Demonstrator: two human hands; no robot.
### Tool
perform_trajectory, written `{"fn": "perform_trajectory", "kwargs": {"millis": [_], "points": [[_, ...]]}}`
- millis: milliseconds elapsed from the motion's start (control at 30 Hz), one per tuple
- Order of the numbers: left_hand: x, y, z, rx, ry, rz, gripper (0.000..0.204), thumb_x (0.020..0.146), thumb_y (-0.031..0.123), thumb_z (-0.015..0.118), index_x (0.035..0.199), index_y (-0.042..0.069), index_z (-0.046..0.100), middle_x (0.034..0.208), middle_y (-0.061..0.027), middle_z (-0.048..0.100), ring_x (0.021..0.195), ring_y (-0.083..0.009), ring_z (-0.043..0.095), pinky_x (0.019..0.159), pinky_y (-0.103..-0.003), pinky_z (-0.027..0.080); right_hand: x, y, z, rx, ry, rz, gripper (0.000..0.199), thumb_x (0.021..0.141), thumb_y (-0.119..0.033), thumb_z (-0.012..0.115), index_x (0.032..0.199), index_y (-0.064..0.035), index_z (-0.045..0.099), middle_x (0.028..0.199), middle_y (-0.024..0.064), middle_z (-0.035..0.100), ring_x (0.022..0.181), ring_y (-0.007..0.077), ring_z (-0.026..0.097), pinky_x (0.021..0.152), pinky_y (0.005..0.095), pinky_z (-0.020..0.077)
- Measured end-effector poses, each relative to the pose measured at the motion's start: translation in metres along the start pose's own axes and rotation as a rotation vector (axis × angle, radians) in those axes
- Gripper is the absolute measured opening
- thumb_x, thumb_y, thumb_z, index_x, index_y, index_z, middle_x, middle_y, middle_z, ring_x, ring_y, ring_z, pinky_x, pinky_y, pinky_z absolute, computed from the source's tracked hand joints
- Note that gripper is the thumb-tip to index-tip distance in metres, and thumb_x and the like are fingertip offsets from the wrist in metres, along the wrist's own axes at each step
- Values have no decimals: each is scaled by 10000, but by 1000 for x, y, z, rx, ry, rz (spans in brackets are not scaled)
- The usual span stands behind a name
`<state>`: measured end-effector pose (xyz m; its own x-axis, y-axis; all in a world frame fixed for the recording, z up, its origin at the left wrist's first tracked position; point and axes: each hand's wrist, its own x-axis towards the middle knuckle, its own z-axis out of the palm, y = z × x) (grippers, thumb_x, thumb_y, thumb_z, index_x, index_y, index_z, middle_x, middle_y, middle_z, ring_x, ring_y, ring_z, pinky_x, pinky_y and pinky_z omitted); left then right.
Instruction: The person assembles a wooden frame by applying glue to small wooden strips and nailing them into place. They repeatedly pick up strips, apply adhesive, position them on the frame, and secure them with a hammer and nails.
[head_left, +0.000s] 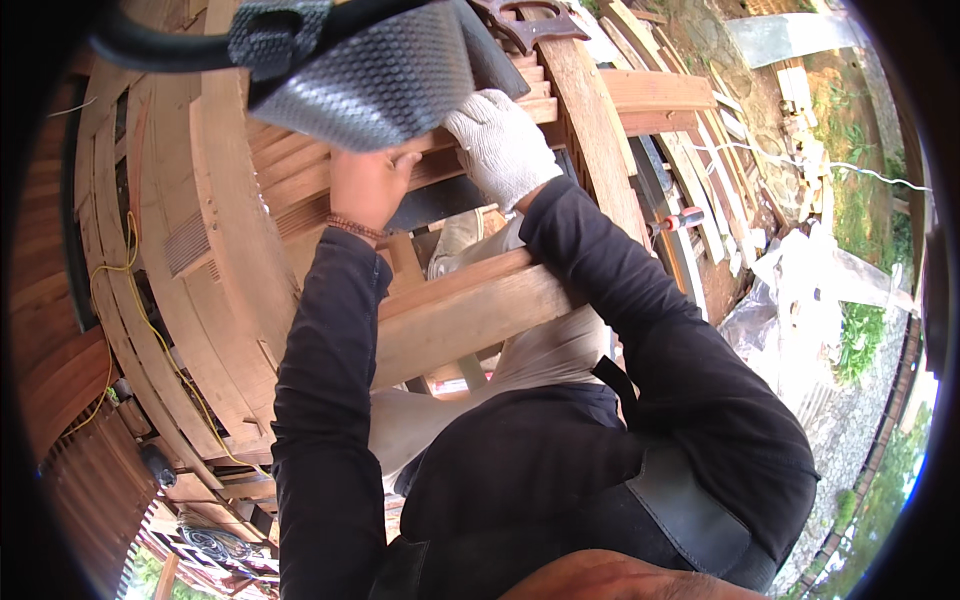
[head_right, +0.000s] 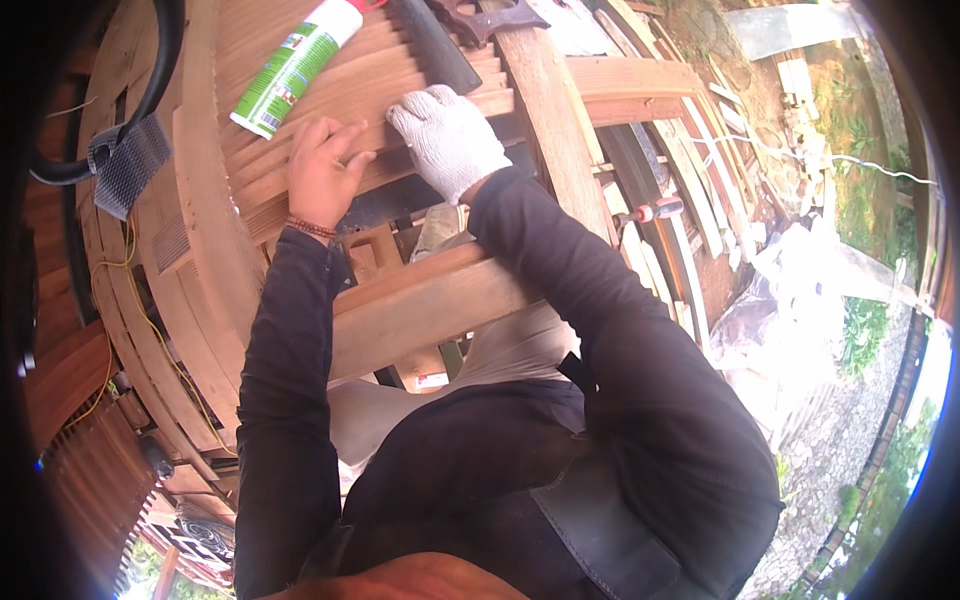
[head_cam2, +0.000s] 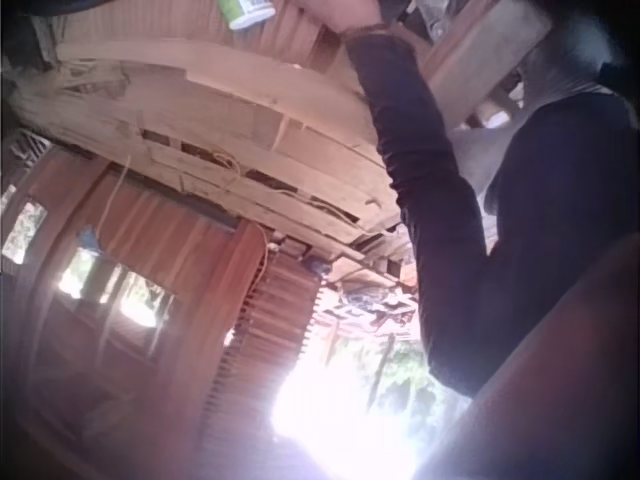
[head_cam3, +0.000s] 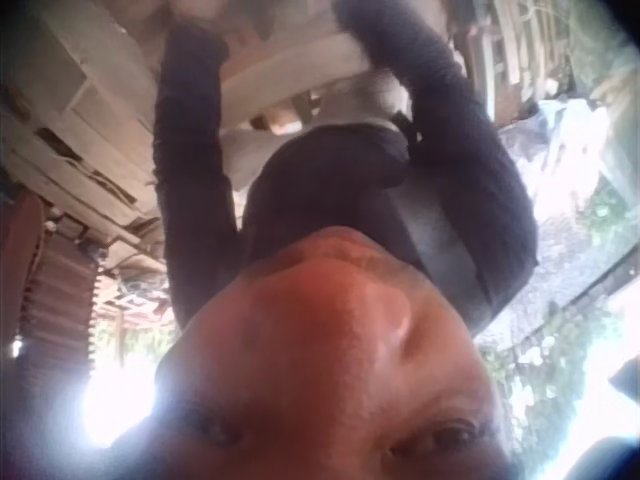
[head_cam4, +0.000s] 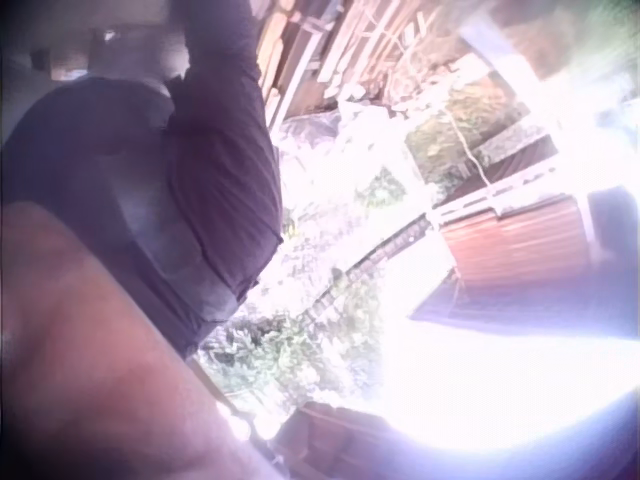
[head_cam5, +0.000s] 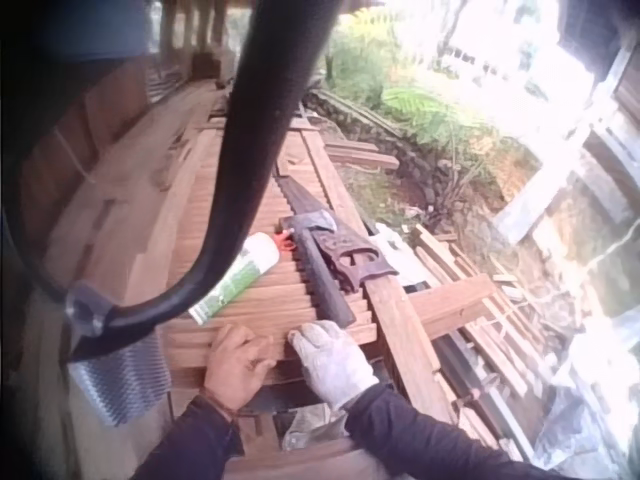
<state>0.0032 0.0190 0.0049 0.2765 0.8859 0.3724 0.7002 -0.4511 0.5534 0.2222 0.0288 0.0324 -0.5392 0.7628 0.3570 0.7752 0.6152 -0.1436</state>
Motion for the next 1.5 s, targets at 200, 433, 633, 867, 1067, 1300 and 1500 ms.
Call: {"fn": "perform_trajectory", "kwargs": {"millis": [200,433,633,867,1067,1300,1500], "points": [[12,2,1,30,-6,-18,366,728,168,893,1070,96,788,1051,-90,648,1080,-332,599,969,-460,491,24,-9,-23,193,31,9,485,751,-87,779,1229,-74,706,1201,147,686,1150,382,626,1017,472,526],[17,4,7,43,-13,7,390,743,237,902,1099,134,782,1160,-61,664,1196,-315,591,1050,-485,466,170,0,3,-370,-178,-278,528,977,-158,652,1496,-200,562,1414,61,639,1420,283,545,1233,581,334],[10,6,5,82,-19,-8,385,757,245,892,1124,191,789,1137,-11,663,1158,-267,600,1000,-449,447,154,-11,-53,95,174,-174,494,840,-151,784,1315,-113,653,1261,122,711,1252,316,662,1085,463,502],[9,7,16,-23,-36,-69,354,784,225,878,1125,178,795,1121,8,668,1141,-248,602,999,-452,445,12,2,-185,790,569,609,447,765,130,827,1187,100,681,1004,177,771,918,258,784,849,376,689],[5,-5,26,-21,-43,-134,339,791,232,875,1113,165,791,1132,-14,657,1178,-263,589,1025,-450,446,-39,16,-148,617,494,677,505,715,58,901,1186,48,716,1048,128,790,924,199,766,791,334,631],[6,-7,30,-62,-25,-72,298,816,248,854,1087,145,783,1118,-27,654,1187,-267,587,1019,-449,451,-35,36,-129,538,339,684,563,715,-30,942,1224,32,709,1140,141,786,1025,204,763,888,352,623],[9,-7,23,-75,18,13,286,822,247,845,1082,147,783,1105,-24,657,1184,-261,590,1012,-447,456,-21,39,-121,400,268,568,559,741,-74,938,1244,11,709,1143,128,792,1028,206,767,908,345,616]]}}
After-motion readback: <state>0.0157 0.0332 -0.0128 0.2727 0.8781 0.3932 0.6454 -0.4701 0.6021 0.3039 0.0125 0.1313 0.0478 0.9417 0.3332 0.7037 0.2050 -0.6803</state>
